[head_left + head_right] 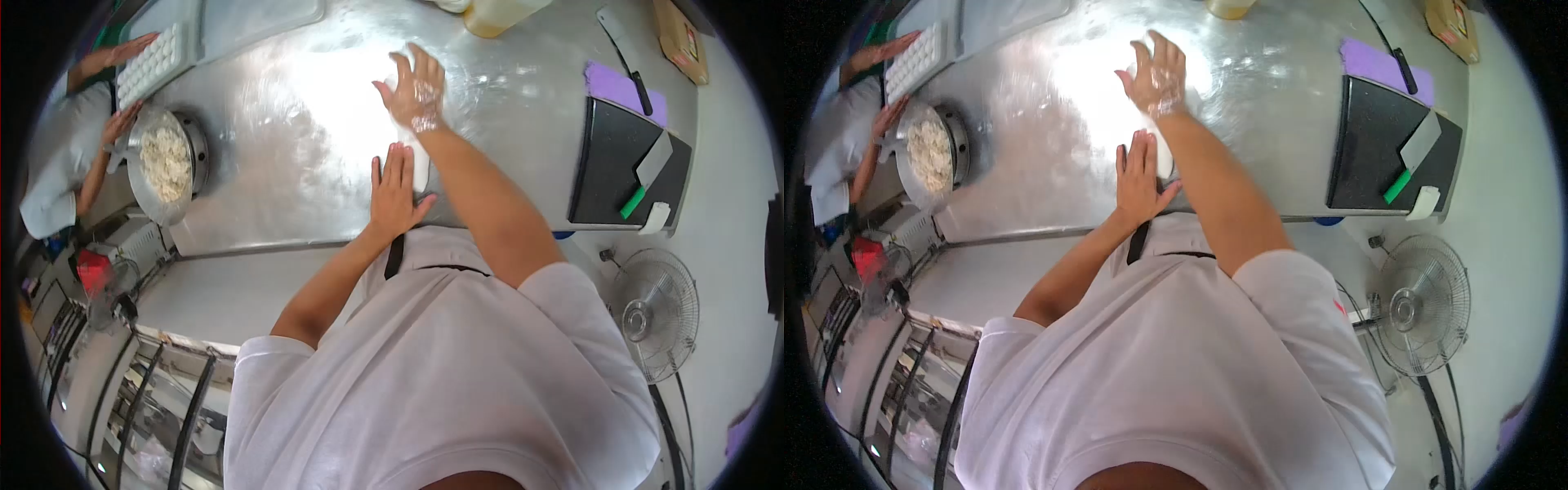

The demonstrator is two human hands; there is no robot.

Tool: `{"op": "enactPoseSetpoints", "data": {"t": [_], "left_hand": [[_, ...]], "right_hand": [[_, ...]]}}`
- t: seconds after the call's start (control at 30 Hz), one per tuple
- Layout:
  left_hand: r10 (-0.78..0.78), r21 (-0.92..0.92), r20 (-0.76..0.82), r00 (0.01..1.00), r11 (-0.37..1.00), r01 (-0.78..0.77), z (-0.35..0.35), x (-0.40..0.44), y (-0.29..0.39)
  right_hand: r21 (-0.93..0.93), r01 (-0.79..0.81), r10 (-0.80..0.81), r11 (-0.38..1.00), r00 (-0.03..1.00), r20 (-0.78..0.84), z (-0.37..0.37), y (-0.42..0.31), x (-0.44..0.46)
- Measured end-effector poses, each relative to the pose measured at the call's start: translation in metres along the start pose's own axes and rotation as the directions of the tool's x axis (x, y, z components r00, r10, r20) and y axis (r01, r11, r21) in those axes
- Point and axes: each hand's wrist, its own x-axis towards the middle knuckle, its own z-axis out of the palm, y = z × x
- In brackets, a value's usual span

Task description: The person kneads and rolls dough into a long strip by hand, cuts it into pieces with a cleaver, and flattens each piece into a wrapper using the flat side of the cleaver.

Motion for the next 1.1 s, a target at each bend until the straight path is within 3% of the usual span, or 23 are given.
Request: {"op": "enactPoseSetpoints", "data": {"t": [0.07,0.1,0.17,0.2,0.23,0.27,0.3,0.37,0.4,0.47,0.5,0.57,0.63,0.77,0.9,1.1], "left_hand": [[0.007,-0.098,0.002,1.000,0.995,-0.006,-0.020,0.014,0.017],[0.189,-0.053,-0.258,0.947,0.976,-0.209,0.008,0.151,-0.039],[0.025,-0.321,-0.277,0.961,0.940,-0.117,-0.011,0.180,-0.051],[-0.098,-0.480,-0.284,0.954,0.876,-0.053,-0.024,0.188,-0.051],[-0.120,-0.433,-0.447,0.887,0.896,-0.097,-0.042,0.190,-0.044],[-0.079,-0.353,-0.664,0.743,0.910,-0.219,-0.050,0.201,-0.035],[-0.072,-0.370,-0.685,0.725,0.892,-0.261,-0.054,0.214,-0.033],[-0.035,-0.374,-0.634,0.772,0.888,-0.267,-0.053,0.233,-0.016],[-0.030,-0.378,-0.616,0.787,0.888,-0.263,-0.047,0.233,-0.009],[0.141,-0.056,-0.412,0.900,0.982,-0.180,-0.027,0.230,0.006],[0.136,-0.071,-0.370,0.919,0.982,-0.174,-0.020,0.222,0.007],[0.316,0.225,-0.317,0.894,0.941,-0.253,-0.024,0.240,-0.008],[0.298,0.171,-0.293,0.908,0.951,-0.257,-0.023,0.265,-0.013],[0.360,0.260,-0.278,0.891,0.921,-0.291,-0.031,0.291,-0.016],[0.370,0.268,-0.372,0.852,0.921,-0.283,-0.041,0.312,-0.019],[0.481,0.442,-0.330,0.812,0.839,-0.317,-0.051,0.301,-0.013]], "right_hand": [[-0.035,0.093,-0.097,0.995,0.984,-0.149,-0.007,0.005,0.024],[-0.169,0.232,-0.281,0.958,0.883,-0.377,0.007,0.041,0.160],[-0.152,0.221,-0.258,0.963,0.918,-0.300,0.005,0.040,0.188],[-0.203,0.218,-0.282,0.955,0.881,-0.379,0.006,0.038,0.188],[-0.184,0.219,-0.275,0.958,0.883,-0.380,0.004,0.032,0.170],[-0.238,0.180,-0.216,0.954,0.967,-0.136,-0.004,0.027,0.157],[-0.306,0.158,-0.132,0.939,0.986,0.105,-0.014,0.023,0.149],[-0.362,0.167,-0.027,0.917,0.932,0.362,-0.028,0.020,0.110],[-0.168,0.012,0.046,0.986,0.942,0.334,-0.006,0.043,0.090],[-0.131,0.171,-0.144,0.977,0.970,0.195,0.000,0.041,0.054],[-0.121,0.227,-0.206,0.966,0.965,0.161,0.000,0.033,0.043],[-0.098,0.262,-0.246,0.960,0.957,0.153,0.003,0.029,0.043],[-0.086,0.271,-0.255,0.959,0.953,0.162,0.006,0.028,0.051],[-0.085,0.266,-0.251,0.960,0.955,0.156,0.013,0.031,0.074],[-0.108,0.274,-0.263,0.956,0.959,0.107,0.015,0.031,0.092],[-0.139,0.275,-0.271,0.951,0.962,0.046,-0.004,0.027,0.087]]}}
